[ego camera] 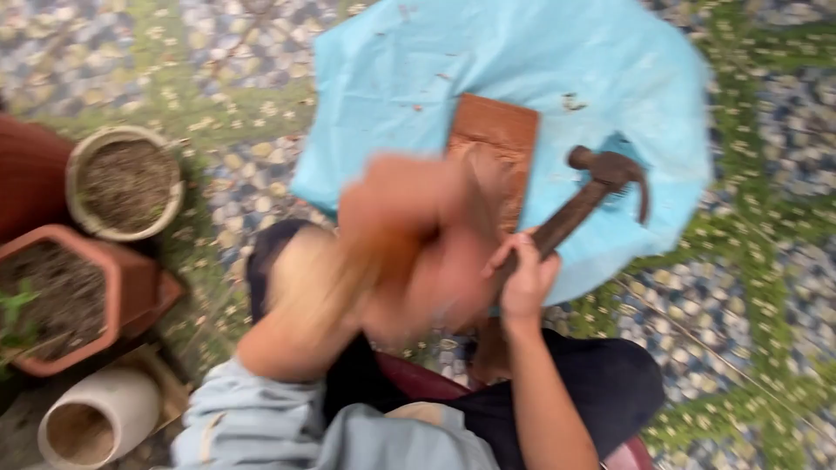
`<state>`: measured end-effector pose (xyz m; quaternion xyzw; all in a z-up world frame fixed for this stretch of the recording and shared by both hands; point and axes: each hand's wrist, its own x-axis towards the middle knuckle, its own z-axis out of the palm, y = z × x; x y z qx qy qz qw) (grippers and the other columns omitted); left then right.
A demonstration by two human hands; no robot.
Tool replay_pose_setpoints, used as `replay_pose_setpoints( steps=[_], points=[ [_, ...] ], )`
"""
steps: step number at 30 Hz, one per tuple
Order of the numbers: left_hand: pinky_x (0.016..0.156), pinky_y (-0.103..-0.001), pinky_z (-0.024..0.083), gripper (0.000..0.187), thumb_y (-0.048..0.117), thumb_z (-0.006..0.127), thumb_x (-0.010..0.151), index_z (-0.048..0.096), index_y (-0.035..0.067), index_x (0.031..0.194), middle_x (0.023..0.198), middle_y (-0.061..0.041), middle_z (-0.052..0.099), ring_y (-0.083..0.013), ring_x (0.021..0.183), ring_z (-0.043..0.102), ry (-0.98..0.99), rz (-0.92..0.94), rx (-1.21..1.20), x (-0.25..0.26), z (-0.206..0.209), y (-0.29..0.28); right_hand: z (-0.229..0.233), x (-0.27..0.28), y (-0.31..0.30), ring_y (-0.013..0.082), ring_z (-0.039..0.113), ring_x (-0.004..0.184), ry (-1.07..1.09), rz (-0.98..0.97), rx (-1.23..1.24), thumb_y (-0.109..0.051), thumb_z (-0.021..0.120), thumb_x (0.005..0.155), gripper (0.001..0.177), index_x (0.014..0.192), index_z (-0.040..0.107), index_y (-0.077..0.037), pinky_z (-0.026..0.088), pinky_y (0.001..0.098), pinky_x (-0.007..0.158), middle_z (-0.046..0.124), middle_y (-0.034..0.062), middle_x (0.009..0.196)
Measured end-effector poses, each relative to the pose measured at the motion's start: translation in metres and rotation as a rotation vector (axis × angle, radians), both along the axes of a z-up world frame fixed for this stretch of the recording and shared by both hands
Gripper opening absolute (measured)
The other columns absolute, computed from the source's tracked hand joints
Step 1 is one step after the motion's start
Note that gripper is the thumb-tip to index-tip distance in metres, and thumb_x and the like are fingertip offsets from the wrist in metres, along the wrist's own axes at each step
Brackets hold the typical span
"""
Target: The person carves a piece of wood using a hammer and a chisel. The person repeatedly strikes the chisel with the hammer to shape the wood, which is placed on a blue cloth over a table.
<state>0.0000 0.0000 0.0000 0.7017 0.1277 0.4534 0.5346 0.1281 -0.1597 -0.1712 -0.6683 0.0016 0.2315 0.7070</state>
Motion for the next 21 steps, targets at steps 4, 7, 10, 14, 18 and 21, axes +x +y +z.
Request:
replay_pose_setpoints(
  steps=[4, 7, 10, 14, 18, 21],
  points=[
    [0.073, -0.044, 0.052, 0.010, -0.002, 0.066, 0.094, 0.059, 0.004, 0.094, 0.089, -0.016, 0.068, -0.0347, 0.084, 0.066, 0.211, -0.014, 0.081, 0.040, -0.043, 0.026, -0.004, 0.019, -0.012, 0.0277, 0.070, 0.054, -0.079, 0.133, 0.158, -0.021, 0.057, 0.098, 0.038, 0.064, 0.058, -0.002, 0.055, 0.0315, 0.047, 0.055, 0.0147, 0.046],
    [0.073, -0.055, 0.053, 0.017, 0.013, 0.067, 0.094, 0.074, 0.005, 0.107, 0.083, -0.023, 0.070, -0.0493, 0.082, 0.069, 0.849, 0.060, 0.153, 0.040, -0.079, 0.043, 0.019, 0.025, -0.010, 0.0255, 0.063, 0.035, -0.081, 0.145, 0.199, -0.022, 0.061, 0.099, 0.046, 0.060, 0.061, 0.002, 0.055, 0.0350, 0.039, 0.060, 0.0189, 0.046],
    [0.065, -0.052, 0.053, 0.024, 0.028, 0.064, 0.094, 0.078, 0.012, 0.104, 0.070, -0.017, 0.069, -0.0413, 0.072, 0.069, 1.243, 0.065, 0.115, 0.041, -0.094, 0.047, 0.046, 0.033, -0.009, 0.0222, 0.064, 0.037, -0.156, 0.182, 0.197, -0.020, 0.061, 0.100, 0.047, 0.057, 0.061, 0.000, 0.057, 0.0307, 0.047, 0.060, 0.0174, 0.044],
    [0.059, -0.047, 0.054, 0.024, 0.027, 0.064, 0.092, 0.080, 0.011, 0.102, 0.065, -0.016, 0.068, -0.0376, 0.065, 0.069, 1.325, 0.025, 0.128, 0.045, -0.110, 0.041, 0.045, 0.033, -0.011, 0.0155, 0.061, 0.036, -0.183, 0.231, 0.149, -0.025, 0.062, 0.102, 0.051, 0.056, 0.061, -0.004, 0.052, 0.0233, 0.045, 0.061, 0.0148, 0.043],
    [0.056, -0.043, 0.054, 0.029, 0.022, 0.063, 0.089, 0.079, 0.008, 0.109, 0.065, -0.014, 0.068, -0.0321, 0.059, 0.069, 1.332, 0.054, 0.202, 0.055, -0.116, 0.033, 0.034, 0.029, -0.015, 0.0209, 0.064, 0.036, -0.098, 0.264, 0.211, -0.018, 0.062, 0.102, 0.049, 0.055, 0.061, -0.003, 0.052, 0.0262, 0.040, 0.061, 0.0168, 0.045],
    [0.059, -0.046, 0.056, 0.030, 0.019, 0.065, 0.085, 0.080, 0.005, 0.107, 0.067, -0.016, 0.068, -0.0371, 0.063, 0.071, 1.317, 0.078, 0.275, 0.057, -0.119, 0.030, 0.042, 0.030, -0.017, 0.0231, 0.065, 0.039, -0.099, 0.293, 0.250, -0.017, 0.060, 0.101, 0.046, 0.057, 0.061, -0.001, 0.060, 0.0321, 0.055, 0.060, 0.0170, 0.045]
  ],
)
